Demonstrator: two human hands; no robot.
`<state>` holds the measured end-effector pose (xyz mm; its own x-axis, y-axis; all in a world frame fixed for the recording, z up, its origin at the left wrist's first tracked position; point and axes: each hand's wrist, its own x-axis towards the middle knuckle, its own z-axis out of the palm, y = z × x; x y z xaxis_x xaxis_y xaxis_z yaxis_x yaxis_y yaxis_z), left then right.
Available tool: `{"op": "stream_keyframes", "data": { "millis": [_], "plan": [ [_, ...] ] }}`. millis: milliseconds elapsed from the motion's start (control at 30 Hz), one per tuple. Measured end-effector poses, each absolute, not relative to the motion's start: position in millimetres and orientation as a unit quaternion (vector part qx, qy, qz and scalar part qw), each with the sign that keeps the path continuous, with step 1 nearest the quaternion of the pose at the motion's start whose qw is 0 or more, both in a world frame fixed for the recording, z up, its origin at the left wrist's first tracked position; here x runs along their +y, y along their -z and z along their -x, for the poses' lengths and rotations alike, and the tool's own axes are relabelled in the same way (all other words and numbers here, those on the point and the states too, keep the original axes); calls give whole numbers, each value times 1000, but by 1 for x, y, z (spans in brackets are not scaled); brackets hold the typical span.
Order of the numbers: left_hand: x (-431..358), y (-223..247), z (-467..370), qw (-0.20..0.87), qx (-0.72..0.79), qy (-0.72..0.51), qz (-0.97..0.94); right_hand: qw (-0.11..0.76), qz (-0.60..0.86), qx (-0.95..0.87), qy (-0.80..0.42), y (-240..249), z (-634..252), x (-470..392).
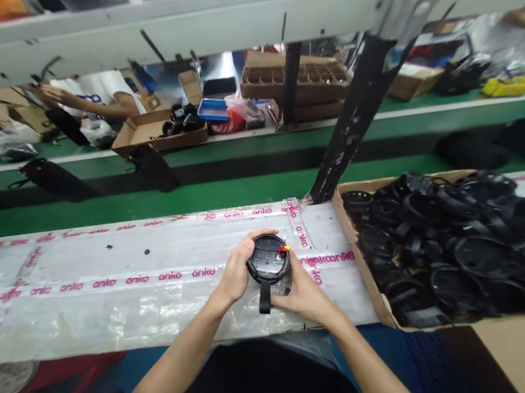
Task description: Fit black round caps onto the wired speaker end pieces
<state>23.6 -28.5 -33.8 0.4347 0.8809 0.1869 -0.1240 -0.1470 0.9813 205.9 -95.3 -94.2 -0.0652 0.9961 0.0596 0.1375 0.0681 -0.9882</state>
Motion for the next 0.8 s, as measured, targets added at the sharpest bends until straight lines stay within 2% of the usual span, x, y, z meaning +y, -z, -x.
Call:
{"op": "stream_keyframes", "data": {
  "millis": [100,233,433,633,800],
  "plan": [
    [-28,33,-23,567,315,-449,-614,493,503,-555,-443,106,-182,-83],
    [-8,34,-12,543,322,-484,-606,497,486,-571,-437,97,-173,-49],
    [37,75,31,447,430,-550,-559,496,502,-583,-402,66,-177,70],
    [44,121,47,389,482,-485,-618,473,566,-575,-353,37,-167,208],
    [45,124,45,358,487,-453,-655,424,598,-573,-367,39,-161,244]
  ]
}}
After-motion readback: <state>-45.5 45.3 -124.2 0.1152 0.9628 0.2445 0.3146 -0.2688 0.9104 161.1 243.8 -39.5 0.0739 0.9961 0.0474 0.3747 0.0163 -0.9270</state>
